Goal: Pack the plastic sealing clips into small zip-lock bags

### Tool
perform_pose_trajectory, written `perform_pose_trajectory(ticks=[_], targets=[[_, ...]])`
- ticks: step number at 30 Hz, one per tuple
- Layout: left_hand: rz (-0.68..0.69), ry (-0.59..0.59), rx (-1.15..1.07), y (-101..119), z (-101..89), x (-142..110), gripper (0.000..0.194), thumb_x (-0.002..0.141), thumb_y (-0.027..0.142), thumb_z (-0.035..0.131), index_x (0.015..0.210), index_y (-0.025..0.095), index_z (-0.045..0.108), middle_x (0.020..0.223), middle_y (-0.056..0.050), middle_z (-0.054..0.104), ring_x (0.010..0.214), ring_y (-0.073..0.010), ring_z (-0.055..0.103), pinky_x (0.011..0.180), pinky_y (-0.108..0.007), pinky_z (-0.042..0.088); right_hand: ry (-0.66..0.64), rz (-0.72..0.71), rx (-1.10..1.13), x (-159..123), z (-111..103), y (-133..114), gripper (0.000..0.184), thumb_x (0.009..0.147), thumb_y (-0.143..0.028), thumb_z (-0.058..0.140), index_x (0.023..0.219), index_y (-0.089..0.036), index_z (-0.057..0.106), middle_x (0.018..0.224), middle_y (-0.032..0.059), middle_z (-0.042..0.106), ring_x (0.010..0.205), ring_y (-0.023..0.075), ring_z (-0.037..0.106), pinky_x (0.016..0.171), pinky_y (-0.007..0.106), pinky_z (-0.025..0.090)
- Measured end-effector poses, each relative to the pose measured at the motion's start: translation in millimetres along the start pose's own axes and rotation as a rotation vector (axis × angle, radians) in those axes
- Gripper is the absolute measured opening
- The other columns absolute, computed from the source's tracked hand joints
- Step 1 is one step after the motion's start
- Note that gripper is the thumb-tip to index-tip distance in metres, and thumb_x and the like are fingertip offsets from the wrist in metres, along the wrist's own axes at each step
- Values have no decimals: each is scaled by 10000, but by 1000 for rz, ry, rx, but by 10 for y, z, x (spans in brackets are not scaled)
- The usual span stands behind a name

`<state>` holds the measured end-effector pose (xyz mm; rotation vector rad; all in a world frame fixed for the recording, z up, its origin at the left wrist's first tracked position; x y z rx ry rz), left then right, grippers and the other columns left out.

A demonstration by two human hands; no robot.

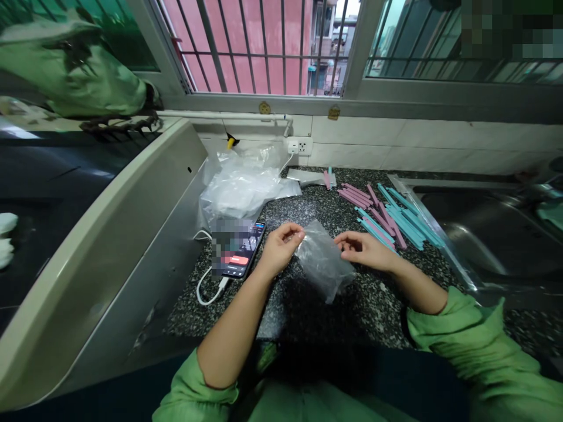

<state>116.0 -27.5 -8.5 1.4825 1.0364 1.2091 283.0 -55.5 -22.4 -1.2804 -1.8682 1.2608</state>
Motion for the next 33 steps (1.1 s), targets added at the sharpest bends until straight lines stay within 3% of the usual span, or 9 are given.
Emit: perform_pose_trajectory(ticks=[4,7,11,17,23,26,28,31,33], targets=[[27,54,6,52,-63,-9,147,685,309,577,693,163,590,689,1,610,698,-133,546,681,-245,426,-77,48,-90,-8,258,45,293,687,-410,603,582,-148,527,499,-66,341,467,60,299,447,208,208],[21,44,7,52,-46,-9,140,686,295,574,698,158,597,698,-6,622,706,-136,556,692,-249,431,-120,55,-55,-13,318,44,277,665,-413,626,642,-145,560,505,-65,371,465,61,315,448,206,224],[5,-36,38,30,78,-22,125,678,271,579,708,153,606,697,-10,626,692,-136,561,674,-248,434,114,-31,24,89,40,-168,299,668,-417,620,805,-152,597,614,-28,511,544,91,433,521,225,340],[5,-59,42,18,121,-29,106,669,254,592,704,154,599,684,-4,608,680,-129,551,665,-240,425,271,-117,-40,251,-53,-404,248,684,-391,602,649,-145,595,559,-13,525,509,93,426,492,229,326],[-127,-80,-242,-121,183,-57,480,655,402,633,1046,160,497,699,6,579,635,-115,528,617,-227,404,451,-175,-30,161,-241,-452,228,685,-371,607,623,-153,582,566,-7,534,523,100,442,496,231,339],[-159,-144,-238,-185,296,-81,430,622,453,649,899,143,539,726,-11,581,689,-132,528,667,-245,402,558,-193,-4,84,-384,-428,231,685,-381,612,637,-157,580,573,-9,531,522,99,445,496,231,347],[-139,-118,-161,-199,285,-74,348,644,466,615,737,140,538,655,10,536,651,-119,489,645,-238,380,582,-195,-2,64,-450,-415,235,685,-384,614,635,-158,575,572,-10,525,522,98,444,497,231,349],[-95,-81,-65,-169,255,-64,314,693,449,549,617,150,491,573,39,449,586,-96,416,582,-221,336,525,-200,5,100,-480,-459,237,679,-391,619,724,-160,590,642,3,558,564,105,477,528,236,375],[-72,-136,-20,-132,316,-78,278,712,410,522,619,150,492,570,42,439,578,-92,402,567,-215,323,438,-205,6,159,-437,-535,296,664,-394,633,847,-165,596,753,26,597,638,119,516,575,246,403]])
Point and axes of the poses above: each hand's wrist, its own x-axis towards the middle knuckle, its own z-axis out of the palm, y = z × x, the point moved 10 cm from there along x, towards the middle knuckle
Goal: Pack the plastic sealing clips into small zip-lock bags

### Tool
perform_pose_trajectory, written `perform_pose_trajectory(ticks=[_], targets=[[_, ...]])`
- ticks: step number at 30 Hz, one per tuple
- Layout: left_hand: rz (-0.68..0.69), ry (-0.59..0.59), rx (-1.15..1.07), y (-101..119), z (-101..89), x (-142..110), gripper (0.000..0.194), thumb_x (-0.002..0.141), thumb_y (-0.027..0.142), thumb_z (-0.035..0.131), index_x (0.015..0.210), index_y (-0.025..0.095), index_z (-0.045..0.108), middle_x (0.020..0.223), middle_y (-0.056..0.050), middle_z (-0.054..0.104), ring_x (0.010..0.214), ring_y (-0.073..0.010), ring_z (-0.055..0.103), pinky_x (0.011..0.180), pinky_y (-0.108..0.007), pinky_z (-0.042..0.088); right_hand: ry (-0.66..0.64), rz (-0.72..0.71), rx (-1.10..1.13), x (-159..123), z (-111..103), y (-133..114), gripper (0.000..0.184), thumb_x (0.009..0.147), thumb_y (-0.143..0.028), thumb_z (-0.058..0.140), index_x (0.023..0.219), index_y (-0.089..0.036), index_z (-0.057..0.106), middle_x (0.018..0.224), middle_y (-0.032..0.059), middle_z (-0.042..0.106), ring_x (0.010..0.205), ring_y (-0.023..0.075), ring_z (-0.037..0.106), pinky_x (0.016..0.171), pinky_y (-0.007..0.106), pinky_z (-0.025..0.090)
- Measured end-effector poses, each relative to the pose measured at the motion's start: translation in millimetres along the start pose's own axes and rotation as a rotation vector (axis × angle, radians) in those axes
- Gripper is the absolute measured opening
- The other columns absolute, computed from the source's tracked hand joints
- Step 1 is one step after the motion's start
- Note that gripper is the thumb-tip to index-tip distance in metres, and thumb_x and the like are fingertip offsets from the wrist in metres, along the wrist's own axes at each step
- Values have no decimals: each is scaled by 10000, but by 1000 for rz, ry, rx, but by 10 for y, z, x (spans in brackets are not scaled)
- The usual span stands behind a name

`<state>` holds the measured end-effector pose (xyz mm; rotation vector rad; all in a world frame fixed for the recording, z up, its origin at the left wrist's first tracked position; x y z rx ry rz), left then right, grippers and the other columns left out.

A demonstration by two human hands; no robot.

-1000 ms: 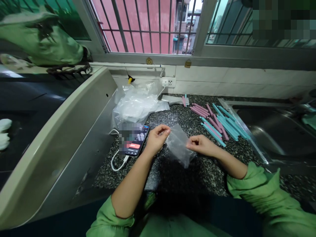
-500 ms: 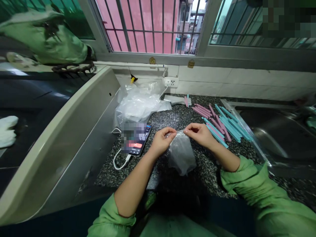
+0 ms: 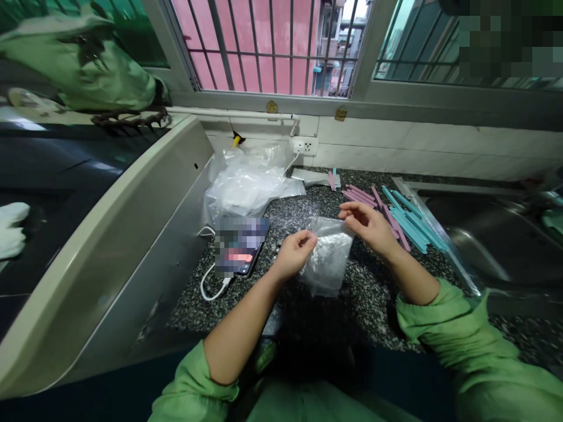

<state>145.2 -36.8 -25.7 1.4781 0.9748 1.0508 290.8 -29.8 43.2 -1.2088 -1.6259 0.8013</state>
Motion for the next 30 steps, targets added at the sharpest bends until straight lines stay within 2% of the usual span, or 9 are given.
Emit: perform_pose_trajectory(ticks=[2,4,6,8,11,13,18,24,30], targets=[[19,-65,64,31,79,-18,242,728,367,500,628,147,502,576,38,447,579,-92,403,559,-211,317,-136,8,-22,33,151,-61,348,633,-387,663,891,-163,599,790,33,607,670,125,528,600,251,414],[37,-100,127,54,126,-36,225,741,341,483,632,145,506,583,34,457,581,-93,405,556,-210,313,-282,30,-72,33,335,-87,299,627,-378,671,815,-151,616,696,13,588,616,112,507,564,240,397],[33,-104,151,56,134,-50,231,756,348,466,667,143,522,611,24,484,594,-98,419,559,-210,321,-347,35,-116,29,446,-104,239,663,-375,640,709,-142,616,587,-12,536,542,93,462,507,224,356],[10,-96,132,44,124,-60,254,756,382,477,759,138,549,673,8,530,627,-109,448,576,-214,342,-312,9,-136,50,444,-137,237,700,-372,601,649,-141,604,542,-23,503,504,82,427,476,217,320],[-37,-127,110,7,153,-77,330,713,417,540,875,130,563,749,-13,575,665,-127,483,599,-222,369,-217,-34,-131,93,329,-180,238,708,-374,594,647,-144,601,569,-13,526,513,81,433,475,218,320],[-62,-156,148,-33,185,-84,317,711,414,539,834,123,571,710,-11,567,640,-126,477,582,-223,361,-171,-47,-129,124,228,-180,242,703,-383,602,650,-147,602,586,-6,543,522,84,444,477,219,327],[-72,-189,189,-107,216,-68,315,774,401,416,679,131,548,618,2,518,590,-116,444,555,-224,334,-99,-62,-113,202,15,-109,235,690,-382,622,645,-152,607,567,-9,536,503,78,434,460,220,322],[-87,-290,121,-122,282,-73,312,767,408,425,637,140,514,592,13,496,584,-111,432,569,-225,344,-52,-65,-103,233,-77,-37,240,670,-383,638,627,-149,609,537,-17,512,489,74,417,453,223,315],[-30,-103,22,-32,114,-64,308,738,435,494,748,135,562,670,2,537,641,-118,464,602,-227,362,28,-63,-104,223,-184,-79,244,666,-406,641,624,-167,610,565,-9,526,506,84,423,461,231,318]])
Point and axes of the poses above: each hand's wrist, its own x-axis towards the middle knuckle, its own z-axis out of the palm, y = z × x, the point moved 10 cm from there along x, towards the middle knuckle
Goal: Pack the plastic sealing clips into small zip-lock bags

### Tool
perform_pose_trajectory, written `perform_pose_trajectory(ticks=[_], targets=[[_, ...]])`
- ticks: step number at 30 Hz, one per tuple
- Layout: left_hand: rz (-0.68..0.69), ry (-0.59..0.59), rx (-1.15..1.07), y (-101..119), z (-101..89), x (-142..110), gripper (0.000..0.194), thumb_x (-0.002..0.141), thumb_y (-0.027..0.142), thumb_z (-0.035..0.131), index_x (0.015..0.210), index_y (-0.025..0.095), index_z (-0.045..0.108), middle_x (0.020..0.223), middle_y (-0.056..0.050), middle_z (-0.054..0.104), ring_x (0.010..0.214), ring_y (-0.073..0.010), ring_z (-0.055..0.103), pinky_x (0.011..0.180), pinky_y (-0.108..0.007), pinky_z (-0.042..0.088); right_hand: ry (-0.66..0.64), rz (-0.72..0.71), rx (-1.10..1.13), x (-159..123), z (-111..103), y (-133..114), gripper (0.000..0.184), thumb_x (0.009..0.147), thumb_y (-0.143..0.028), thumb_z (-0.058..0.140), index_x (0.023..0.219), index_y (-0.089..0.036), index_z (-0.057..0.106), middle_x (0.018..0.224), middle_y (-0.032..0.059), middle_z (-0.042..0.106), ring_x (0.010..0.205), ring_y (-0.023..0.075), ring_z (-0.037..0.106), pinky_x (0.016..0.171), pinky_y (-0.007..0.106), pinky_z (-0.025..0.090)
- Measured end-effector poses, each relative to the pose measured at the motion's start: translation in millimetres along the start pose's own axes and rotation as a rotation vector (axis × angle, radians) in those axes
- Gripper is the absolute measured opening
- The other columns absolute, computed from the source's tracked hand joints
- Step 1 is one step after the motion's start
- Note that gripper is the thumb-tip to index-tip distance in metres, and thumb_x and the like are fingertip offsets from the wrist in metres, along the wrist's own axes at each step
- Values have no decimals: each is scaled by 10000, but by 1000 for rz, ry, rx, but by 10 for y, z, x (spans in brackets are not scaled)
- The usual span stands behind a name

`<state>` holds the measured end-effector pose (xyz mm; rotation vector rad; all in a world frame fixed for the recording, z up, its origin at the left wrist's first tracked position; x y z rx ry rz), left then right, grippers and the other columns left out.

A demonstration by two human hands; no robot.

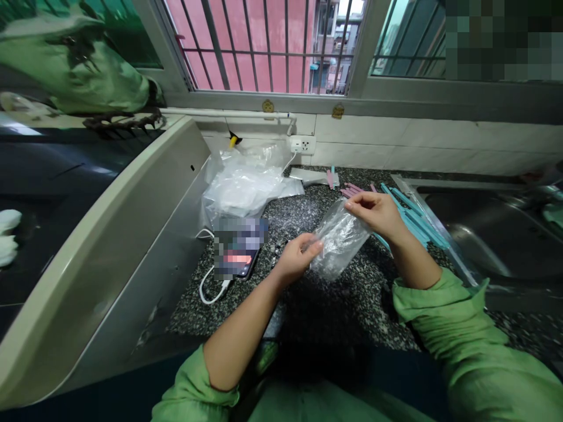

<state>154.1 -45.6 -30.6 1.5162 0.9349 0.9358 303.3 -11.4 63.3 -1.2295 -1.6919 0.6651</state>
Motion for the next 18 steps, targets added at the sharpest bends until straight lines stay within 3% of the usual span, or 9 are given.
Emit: perform_pose_trajectory(ticks=[5,8,14,16,18], targets=[[-51,23,65,-47,-10,4,370,718,468,490,532,148,480,505,33,417,510,-88,374,504,-216,289,101,9,16,10,-158,20,260,641,-430,654,607,-178,596,564,-6,528,509,94,426,459,235,321],[-53,-32,68,-24,19,1,368,712,479,498,568,141,523,532,24,454,531,-97,404,519,-218,312,83,-4,15,-7,-156,-8,253,650,-422,651,617,-176,597,577,-3,537,514,95,436,460,234,326],[163,146,208,272,-172,-47,384,629,395,642,927,156,594,829,-19,572,773,-142,497,720,-243,385,-171,-2,-18,-156,270,-187,254,700,-412,619,659,-161,615,537,-22,507,488,74,409,444,220,297],[188,168,236,301,-172,-67,354,646,391,632,911,159,593,805,-11,570,747,-134,491,699,-235,380,-228,-12,-20,-211,420,-247,263,710,-415,609,661,-156,615,523,-30,485,482,68,389,442,217,287],[159,170,237,266,-156,-76,258,718,402,553,772,152,588,662,17,524,628,-108,449,601,-217,353,-248,-18,-19,-242,512,-277,270,716,-416,602,659,-153,611,516,-35,467,479,65,372,442,216,279]])
Point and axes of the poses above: each hand's wrist, its own x-axis towards the middle knuckle, its own z-axis out of the palm, y = z × x, the point moved 10 cm from there along x, towards the middle knuckle
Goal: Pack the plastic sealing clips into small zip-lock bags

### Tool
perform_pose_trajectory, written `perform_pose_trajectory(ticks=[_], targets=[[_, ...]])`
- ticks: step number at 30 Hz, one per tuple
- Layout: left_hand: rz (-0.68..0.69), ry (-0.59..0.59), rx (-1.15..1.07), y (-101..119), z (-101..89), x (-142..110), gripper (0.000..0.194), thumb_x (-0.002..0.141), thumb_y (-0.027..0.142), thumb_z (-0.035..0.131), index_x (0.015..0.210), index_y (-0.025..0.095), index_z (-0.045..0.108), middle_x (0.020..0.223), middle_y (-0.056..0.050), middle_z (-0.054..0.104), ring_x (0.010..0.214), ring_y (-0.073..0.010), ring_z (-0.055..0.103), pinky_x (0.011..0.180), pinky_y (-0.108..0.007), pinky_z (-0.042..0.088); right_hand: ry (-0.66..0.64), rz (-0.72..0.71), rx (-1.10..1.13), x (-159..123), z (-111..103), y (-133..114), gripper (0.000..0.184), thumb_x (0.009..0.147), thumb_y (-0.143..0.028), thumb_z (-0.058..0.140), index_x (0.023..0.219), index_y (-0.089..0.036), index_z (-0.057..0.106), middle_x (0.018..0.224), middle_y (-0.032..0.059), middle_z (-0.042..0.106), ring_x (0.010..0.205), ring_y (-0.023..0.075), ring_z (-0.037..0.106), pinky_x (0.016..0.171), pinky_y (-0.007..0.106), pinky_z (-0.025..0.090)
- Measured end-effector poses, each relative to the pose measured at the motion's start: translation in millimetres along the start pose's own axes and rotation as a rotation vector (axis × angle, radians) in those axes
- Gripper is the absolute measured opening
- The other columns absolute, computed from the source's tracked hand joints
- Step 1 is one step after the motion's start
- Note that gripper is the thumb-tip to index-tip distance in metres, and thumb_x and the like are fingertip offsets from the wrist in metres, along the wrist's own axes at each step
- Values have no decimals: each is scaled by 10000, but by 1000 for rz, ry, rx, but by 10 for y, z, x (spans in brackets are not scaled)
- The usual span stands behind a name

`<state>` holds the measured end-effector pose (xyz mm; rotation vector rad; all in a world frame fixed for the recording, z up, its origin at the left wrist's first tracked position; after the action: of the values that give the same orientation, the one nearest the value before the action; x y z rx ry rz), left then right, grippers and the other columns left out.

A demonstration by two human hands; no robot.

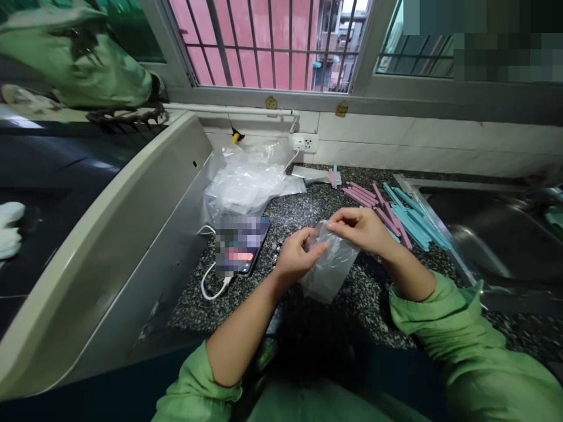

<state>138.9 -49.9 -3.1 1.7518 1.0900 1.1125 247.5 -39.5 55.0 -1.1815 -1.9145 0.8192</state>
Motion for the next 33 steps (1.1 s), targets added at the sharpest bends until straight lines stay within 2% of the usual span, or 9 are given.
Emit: perform_pose_trajectory(ticks=[3,7,11,13,17,20,24,29,33], targets=[[-14,-16,-6,-12,39,-22,337,801,393,427,571,154,486,522,40,392,523,-84,359,504,-212,275,23,3,2,2,17,6,279,711,-422,606,652,-149,605,518,-35,458,481,65,365,444,216,276],[1,-11,-48,16,25,-23,361,805,400,423,533,162,412,515,40,343,517,-79,324,488,-215,251,65,32,37,17,-66,60,320,679,-473,625,661,-154,601,536,-27,470,495,75,383,455,220,298],[-49,172,-148,-48,-210,-17,392,804,467,411,547,171,394,521,39,324,521,-83,308,484,-213,257,244,29,170,3,-291,149,449,673,-583,578,854,-173,600,654,-2,532,539,88,434,490,227,350],[-52,262,-159,-66,-326,-30,400,808,481,403,554,173,388,526,40,320,521,-83,304,488,-213,259,266,34,238,-10,-298,210,521,687,-641,514,903,-172,585,669,0,534,525,84,428,479,227,349],[16,302,-72,-7,-390,-46,389,823,449,401,548,175,379,527,42,311,526,-86,306,501,-219,253,187,76,228,-32,-106,264,466,654,-621,563,720,-160,585,595,-12,510,514,87,421,488,234,354],[44,303,-11,29,-386,-55,392,832,431,391,536,180,344,520,42,294,526,-87,298,505,-225,244,231,72,209,-58,-73,245,385,645,-545,616,625,-163,576,586,-7,528,548,106,453,532,254,375],[14,319,-26,15,-403,-52,410,825,454,393,529,187,296,521,41,276,524,-89,286,503,-227,241,300,81,224,-70,-122,275,333,642,-494,637,629,-165,586,591,-7,542,563,114,463,553,259,374],[7,369,-46,13,-468,-62,396,811,452,418,529,189,328,520,41,297,524,-95,302,509,-226,253,237,77,214,-67,-76,270,360,667,-519,604,614,-168,544,554,-30,471,533,100,414,520,240,337],[-2,433,-47,-9,-544,-82,385,820,447,407,540,189,347,520,41,297,527,-97,309,510,-224,258,81,93,192,-97,151,265,398,681,-558,567,598,-170,531,523,-34,436,514,102,400,494,237,321]])
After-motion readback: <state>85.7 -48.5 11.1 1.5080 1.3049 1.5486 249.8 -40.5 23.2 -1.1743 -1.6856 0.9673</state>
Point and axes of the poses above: each hand's wrist, its own x-axis towards the middle knuckle, its own z-axis out of the palm, y = z × x, the point moved 10 cm from there along x, towards the middle knuckle
